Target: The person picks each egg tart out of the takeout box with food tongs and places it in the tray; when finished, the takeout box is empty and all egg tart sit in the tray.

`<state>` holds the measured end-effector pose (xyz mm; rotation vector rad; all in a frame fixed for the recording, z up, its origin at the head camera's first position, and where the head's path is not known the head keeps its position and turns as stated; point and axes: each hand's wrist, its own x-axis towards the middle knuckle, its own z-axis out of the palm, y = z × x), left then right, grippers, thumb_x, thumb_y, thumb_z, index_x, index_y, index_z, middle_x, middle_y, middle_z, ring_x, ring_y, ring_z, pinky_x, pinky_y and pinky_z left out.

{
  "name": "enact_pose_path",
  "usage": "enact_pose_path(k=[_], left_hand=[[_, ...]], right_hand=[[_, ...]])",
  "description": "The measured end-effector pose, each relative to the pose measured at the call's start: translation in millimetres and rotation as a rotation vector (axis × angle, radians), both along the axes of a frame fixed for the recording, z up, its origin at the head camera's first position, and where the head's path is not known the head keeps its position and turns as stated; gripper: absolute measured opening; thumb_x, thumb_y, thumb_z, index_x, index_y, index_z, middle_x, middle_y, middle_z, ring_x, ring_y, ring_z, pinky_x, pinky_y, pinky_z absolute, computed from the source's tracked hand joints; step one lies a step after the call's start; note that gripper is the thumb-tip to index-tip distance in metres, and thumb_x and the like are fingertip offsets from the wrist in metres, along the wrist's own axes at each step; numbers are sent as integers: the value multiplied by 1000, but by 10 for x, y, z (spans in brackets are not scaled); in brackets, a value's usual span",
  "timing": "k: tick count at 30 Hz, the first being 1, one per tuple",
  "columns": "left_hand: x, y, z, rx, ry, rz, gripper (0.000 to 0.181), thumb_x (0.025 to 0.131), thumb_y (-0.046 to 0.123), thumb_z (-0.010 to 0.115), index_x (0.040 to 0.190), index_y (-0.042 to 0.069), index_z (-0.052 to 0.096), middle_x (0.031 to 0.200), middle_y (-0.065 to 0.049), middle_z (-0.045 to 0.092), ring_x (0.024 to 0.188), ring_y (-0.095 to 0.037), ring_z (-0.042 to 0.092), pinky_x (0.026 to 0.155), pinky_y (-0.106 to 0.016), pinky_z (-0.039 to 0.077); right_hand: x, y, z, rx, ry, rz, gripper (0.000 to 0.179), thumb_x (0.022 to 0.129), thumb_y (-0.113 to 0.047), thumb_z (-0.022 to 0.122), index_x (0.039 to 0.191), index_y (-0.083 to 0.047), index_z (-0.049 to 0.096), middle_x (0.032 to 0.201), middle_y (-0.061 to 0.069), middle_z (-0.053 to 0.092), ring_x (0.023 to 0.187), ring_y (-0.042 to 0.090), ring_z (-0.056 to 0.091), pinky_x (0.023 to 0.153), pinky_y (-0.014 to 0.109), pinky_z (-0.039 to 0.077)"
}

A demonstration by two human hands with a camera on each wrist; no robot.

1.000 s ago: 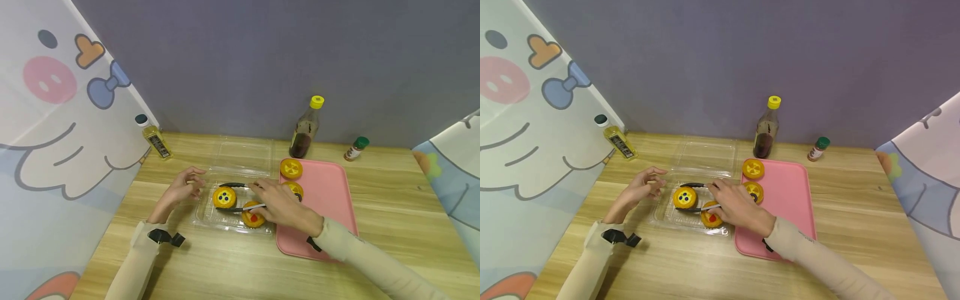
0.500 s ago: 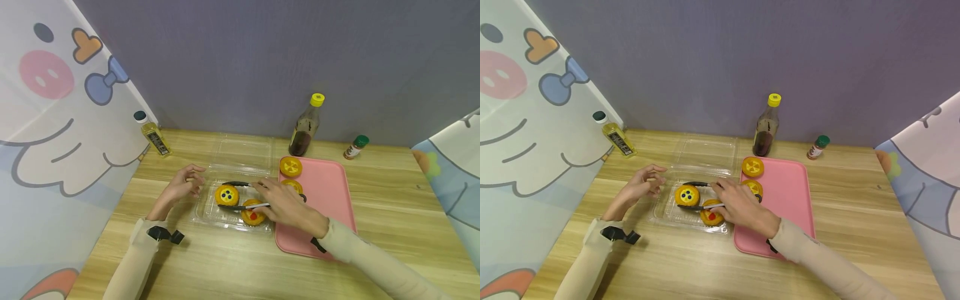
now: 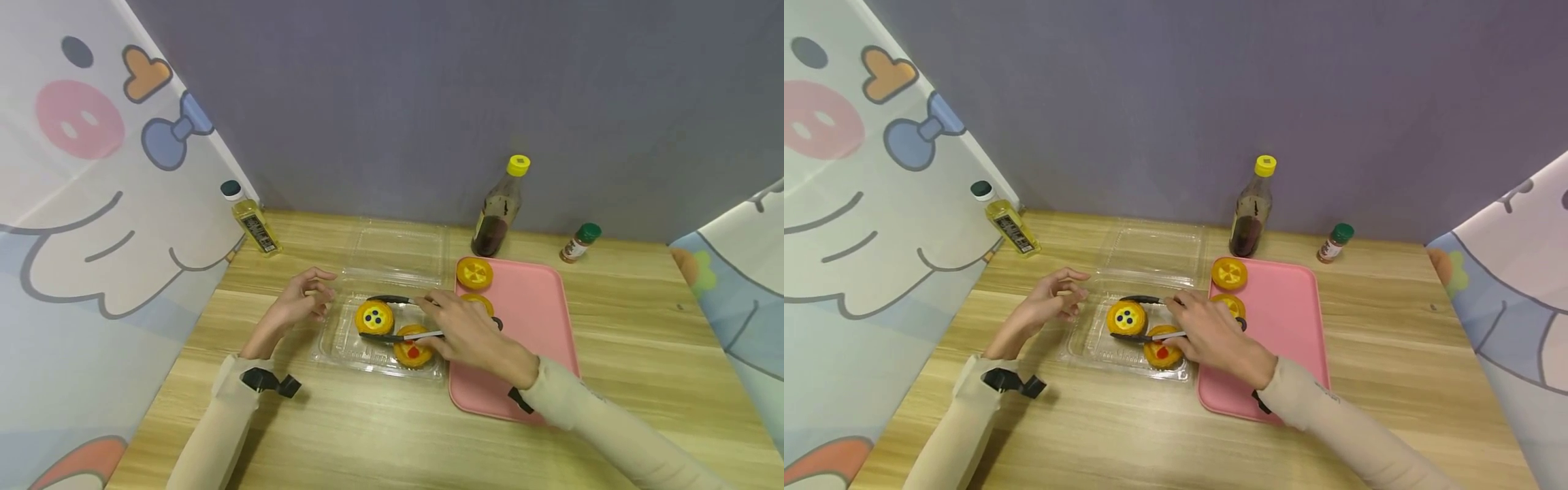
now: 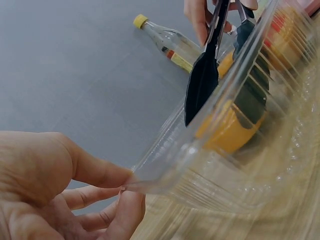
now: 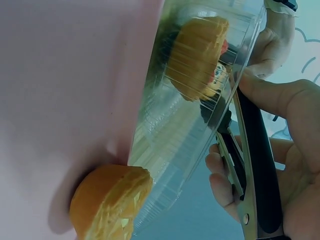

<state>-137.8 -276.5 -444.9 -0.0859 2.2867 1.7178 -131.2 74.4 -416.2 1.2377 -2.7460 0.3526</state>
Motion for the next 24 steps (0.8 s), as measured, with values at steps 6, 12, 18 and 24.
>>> enact_pose_path(k=[6, 12, 18, 24], left_hand=[[-3, 13, -21, 3, 4, -2, 44, 99, -2, 61, 142, -1, 52, 101, -17, 64, 64, -16, 61, 59, -31, 61], [-4, 17, -27, 6, 7, -13, 45, 99, -1, 62, 143, -2, 50, 101, -16, 64, 65, -15, 61, 59, -33, 62], [-5, 8, -18, 4, 4, -13, 46, 100, 1, 62, 144, -1, 50, 102, -17, 64, 65, -15, 62, 60, -32, 62], [-3, -2, -4, -1, -1, -11, 45, 101, 3, 62, 144, 1, 51, 106, -19, 63, 66, -16, 61, 61, -32, 62]], right_hand=[[-2, -5, -41, -1, 15, 8, 70, 86, -52, 82, 139, -9, 66, 130, 8, 69, 107, 25, 72, 48, 18, 48], [-1, 6, -48, -11, 25, 8, 68, 87, -51, 82, 139, -10, 66, 131, 9, 69, 108, 25, 71, 47, 19, 47], [25, 73, -11, -15, 46, -33, 70, 88, -53, 80, 144, -14, 63, 134, 9, 68, 109, 26, 73, 55, 31, 58], [44, 206, 82, -44, 39, -71, 72, 87, -52, 81, 145, -15, 62, 131, 5, 68, 100, 23, 72, 55, 33, 56]])
